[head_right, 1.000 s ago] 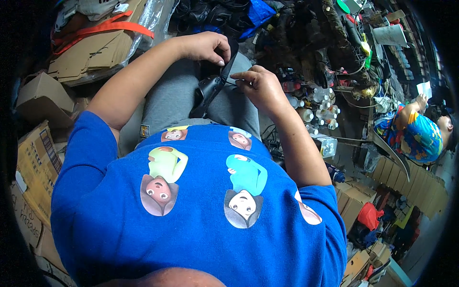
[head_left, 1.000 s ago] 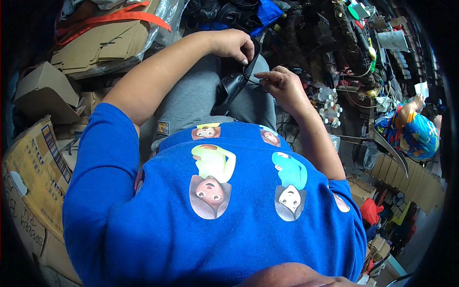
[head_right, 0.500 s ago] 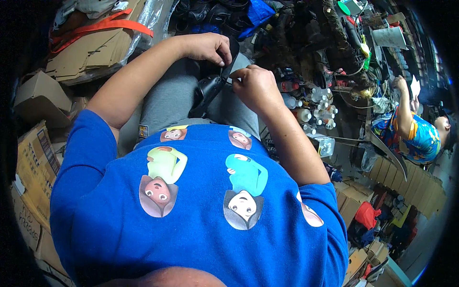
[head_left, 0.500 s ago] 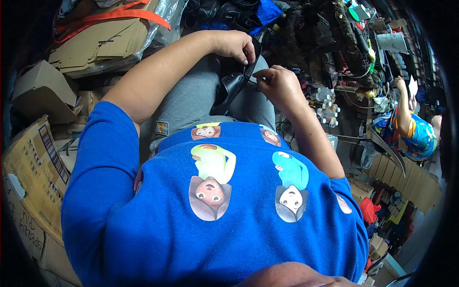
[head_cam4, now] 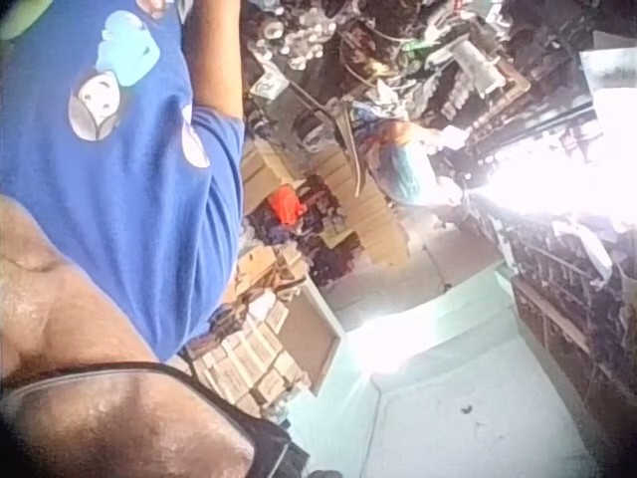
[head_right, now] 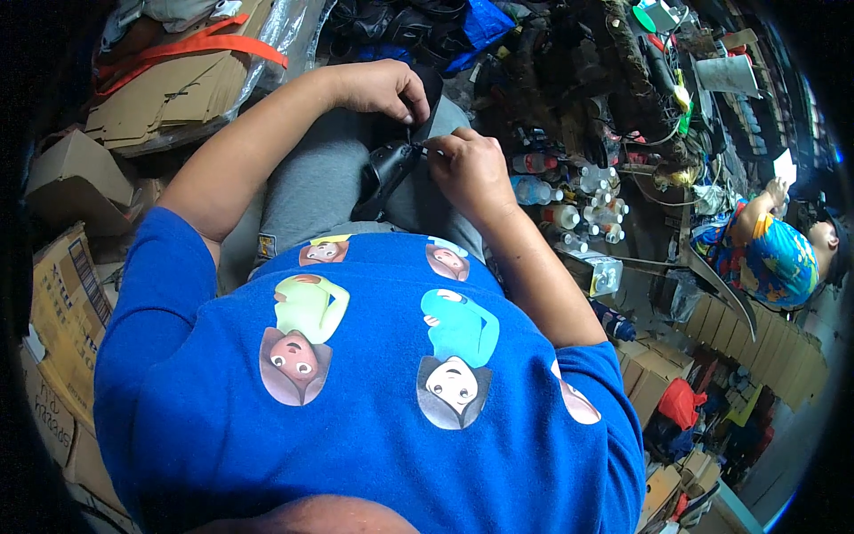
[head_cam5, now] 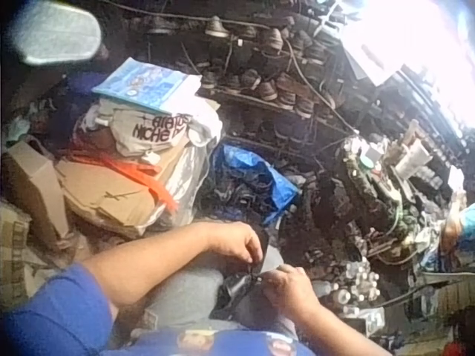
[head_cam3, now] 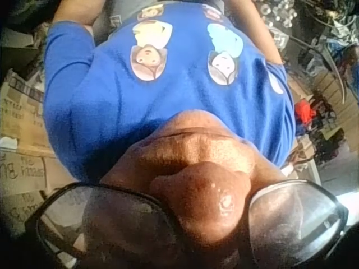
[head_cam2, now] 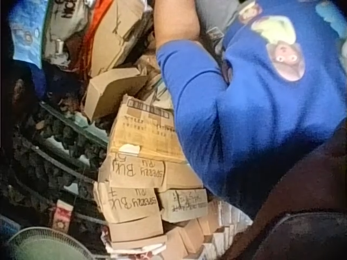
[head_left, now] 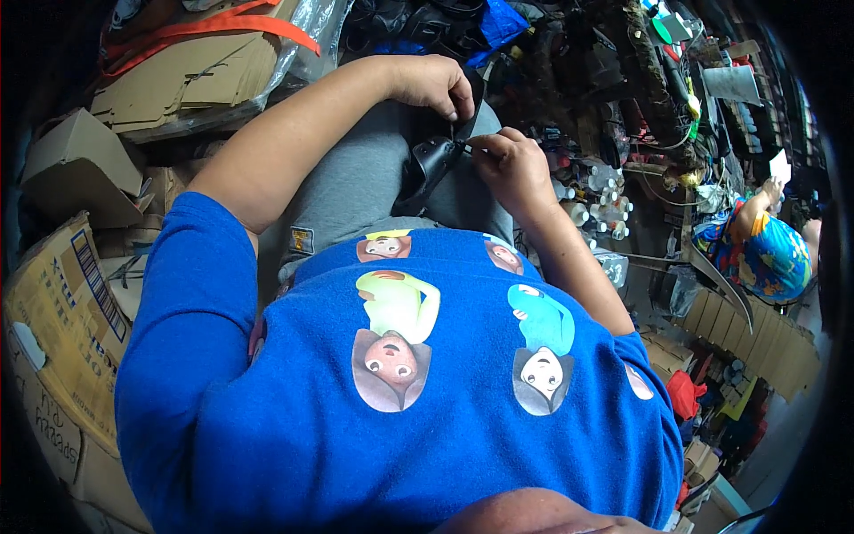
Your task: Lacing a black leather shoe component.
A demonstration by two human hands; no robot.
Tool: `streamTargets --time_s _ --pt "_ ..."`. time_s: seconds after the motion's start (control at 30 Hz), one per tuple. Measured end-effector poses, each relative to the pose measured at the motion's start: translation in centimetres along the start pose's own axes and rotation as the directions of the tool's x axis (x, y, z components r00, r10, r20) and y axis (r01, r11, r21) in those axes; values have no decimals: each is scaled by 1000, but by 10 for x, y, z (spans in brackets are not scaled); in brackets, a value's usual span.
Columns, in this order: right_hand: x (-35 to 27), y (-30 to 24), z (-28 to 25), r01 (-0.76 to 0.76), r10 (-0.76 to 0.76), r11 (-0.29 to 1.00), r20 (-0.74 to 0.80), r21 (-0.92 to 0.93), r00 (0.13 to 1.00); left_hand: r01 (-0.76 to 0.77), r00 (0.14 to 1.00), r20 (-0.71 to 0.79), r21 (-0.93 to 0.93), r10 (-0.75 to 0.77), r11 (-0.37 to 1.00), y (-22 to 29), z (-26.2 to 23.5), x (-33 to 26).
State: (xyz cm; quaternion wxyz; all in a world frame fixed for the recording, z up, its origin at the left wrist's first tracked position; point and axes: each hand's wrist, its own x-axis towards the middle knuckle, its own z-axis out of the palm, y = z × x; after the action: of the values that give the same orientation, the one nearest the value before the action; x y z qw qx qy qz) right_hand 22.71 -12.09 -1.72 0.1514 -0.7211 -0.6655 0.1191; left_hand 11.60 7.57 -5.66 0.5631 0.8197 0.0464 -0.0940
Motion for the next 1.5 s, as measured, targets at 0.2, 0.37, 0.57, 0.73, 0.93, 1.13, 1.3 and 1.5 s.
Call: streamTargets --time_s 0.2,0.37,0.57,0.73,0.93,1.13,1.3,1.5 --pt "8 9 -12 -68 47 973 98 221 994 -72 997 -7 -55 72 996 -6 2 -3" --pt "1 -9 -6 78 -76 988 20 -136 997 -52 999 -2 -96 52 994 -7 2 -4" --pt "6 6 0 -7 0 990 46 140 999 -60 998 -8 -116 60 991 -12 4 -6" --pt "10 10 0 -182 126 941 204 285 971 -115 984 -124 80 125 990 -9 11 -6" --pt "8 42 13 -281 126 793 305 540 944 -180 977 -84 175 197 968 -9 10 -7" --pt "11 43 13 -320 128 760 353 565 927 -148 978 -121 151 167 977 -10 13 -7" --pt "11 44 20 -300 122 747 322 593 939 -167 970 -153 156 191 974 -17 16 -9" --pt "9 54 25 -282 73 695 326 662 943 -138 969 -184 145 164 980 -14 18 -13"
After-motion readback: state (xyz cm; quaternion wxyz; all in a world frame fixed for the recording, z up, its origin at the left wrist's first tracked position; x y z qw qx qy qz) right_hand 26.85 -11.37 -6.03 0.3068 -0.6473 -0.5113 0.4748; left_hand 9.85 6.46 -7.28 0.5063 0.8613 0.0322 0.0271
